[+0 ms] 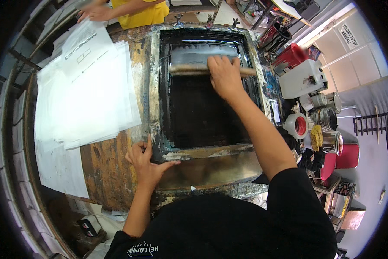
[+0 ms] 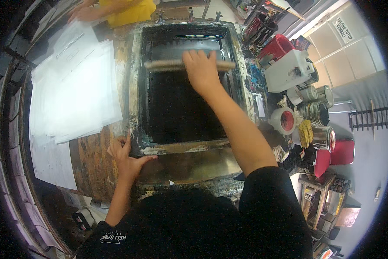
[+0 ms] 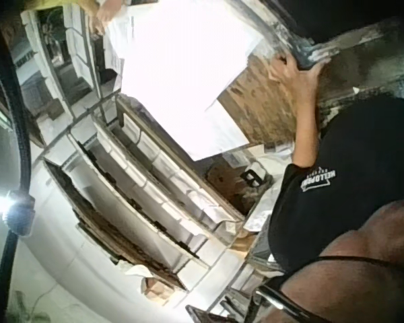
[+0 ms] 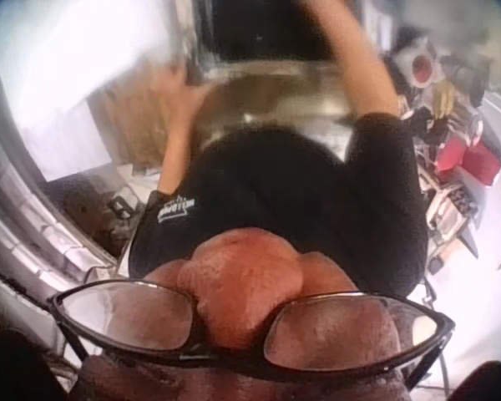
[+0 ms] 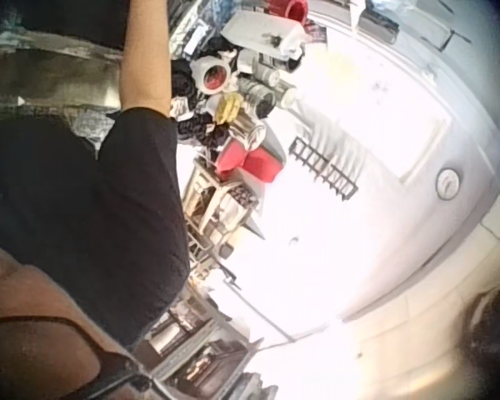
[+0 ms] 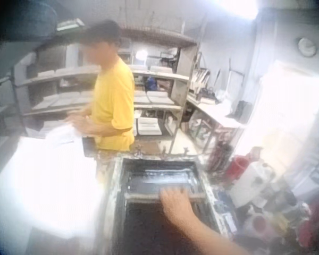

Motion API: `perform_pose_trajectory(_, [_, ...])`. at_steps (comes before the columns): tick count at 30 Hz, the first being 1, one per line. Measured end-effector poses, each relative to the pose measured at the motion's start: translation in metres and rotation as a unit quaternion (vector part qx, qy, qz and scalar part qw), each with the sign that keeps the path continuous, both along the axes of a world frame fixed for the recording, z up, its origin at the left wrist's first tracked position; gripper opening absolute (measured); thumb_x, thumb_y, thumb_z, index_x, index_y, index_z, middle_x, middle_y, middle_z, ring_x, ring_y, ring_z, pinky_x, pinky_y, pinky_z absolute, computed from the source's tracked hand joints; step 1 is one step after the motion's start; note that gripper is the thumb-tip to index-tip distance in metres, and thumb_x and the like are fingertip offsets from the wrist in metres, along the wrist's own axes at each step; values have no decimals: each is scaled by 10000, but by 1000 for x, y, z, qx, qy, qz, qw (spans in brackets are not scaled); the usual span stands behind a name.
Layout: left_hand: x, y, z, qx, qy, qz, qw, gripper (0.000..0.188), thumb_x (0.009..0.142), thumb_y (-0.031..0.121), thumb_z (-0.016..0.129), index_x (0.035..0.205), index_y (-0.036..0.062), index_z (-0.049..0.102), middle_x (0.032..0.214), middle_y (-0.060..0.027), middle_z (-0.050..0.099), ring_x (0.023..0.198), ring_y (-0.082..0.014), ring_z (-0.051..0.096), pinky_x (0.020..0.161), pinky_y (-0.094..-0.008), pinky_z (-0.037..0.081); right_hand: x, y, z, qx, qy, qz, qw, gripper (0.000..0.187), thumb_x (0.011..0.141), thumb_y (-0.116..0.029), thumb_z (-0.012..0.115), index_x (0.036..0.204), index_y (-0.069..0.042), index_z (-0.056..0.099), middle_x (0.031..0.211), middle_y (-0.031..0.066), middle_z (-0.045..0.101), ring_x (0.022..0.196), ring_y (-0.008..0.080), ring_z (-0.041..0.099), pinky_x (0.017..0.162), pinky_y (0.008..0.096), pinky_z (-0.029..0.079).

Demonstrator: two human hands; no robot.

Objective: The person performs screen printing by placing sheets of paper on a surface and using a squeegee to spread ink through a mesh screen onto the paper, repeating the process for multiple sheets.

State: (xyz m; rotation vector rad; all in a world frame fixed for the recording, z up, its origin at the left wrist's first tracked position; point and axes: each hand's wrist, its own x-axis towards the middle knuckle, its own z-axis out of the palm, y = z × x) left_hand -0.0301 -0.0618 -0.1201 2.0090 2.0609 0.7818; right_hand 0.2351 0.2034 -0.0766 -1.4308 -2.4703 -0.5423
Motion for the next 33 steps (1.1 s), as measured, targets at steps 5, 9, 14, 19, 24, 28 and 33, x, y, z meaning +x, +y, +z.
perform_pose_trajectory(5, [3,-4,4,6,-6,11,1000,1133,548,704,907,1449,76,628,1158,-133,535,1166,-321,477,1038,-492,291,12,-127,12,-62,10,21,998,214,891,-84,604,1101,-113,575,1007,43,574,1008,251,580,970,530,388])
perform_pose_trajectory(9, [5,-4,7,-4,-24,18,1000,1116,566,711,901,1438,66,637,1211,-141,546,1201,-334,477,1095,-503,267,21,-191,21,-95,-12,17,995,234,869,-71,618,1094,-117,571,978,51,559,995,251,578,951,503,395])
perform_pose_trajectory(14, [7,-6,14,32,-48,30,998,1092,612,640,938,1443,10,616,1241,-135,585,1227,-295,510,1128,-486,298,23,-166,53,-176,-1,40,983,295,893,-211,723,1100,-78,560,1051,98,598,1049,297,581,948,511,389])
perform_pose_trajectory(19, [21,9,49,34,-490,-28,871,1058,703,351,997,1511,-92,476,1281,-133,677,1175,-201,638,1042,-362,491,16,-207,91,-57,70,37,995,444,832,-359,794,1110,-84,584,1029,103,576,1042,307,564,967,560,347])
perform_pose_trajectory(24, [27,55,105,256,-526,-134,800,949,970,383,760,1636,-43,235,1449,-177,571,1262,-233,595,1087,-389,480,14,-168,167,71,90,38,993,396,811,-380,762,1039,-98,603,934,83,582,958,302,580,914,507,348])
perform_pose_trajectory(28, [-2,162,47,198,-480,-81,851,673,1037,236,610,1610,19,329,1440,-160,534,1002,-215,589,980,-409,513,11,-123,237,127,122,83,981,340,884,-386,718,959,-73,609,844,112,631,893,335,620,866,481,384])
perform_pose_trajectory(33, [14,298,-7,151,-117,-65,979,327,975,247,731,1206,15,734,1043,-180,644,878,-351,628,793,-437,528,8,-62,277,131,137,94,977,448,945,-482,658,935,-35,680,816,170,689,832,375,675,850,507,426])
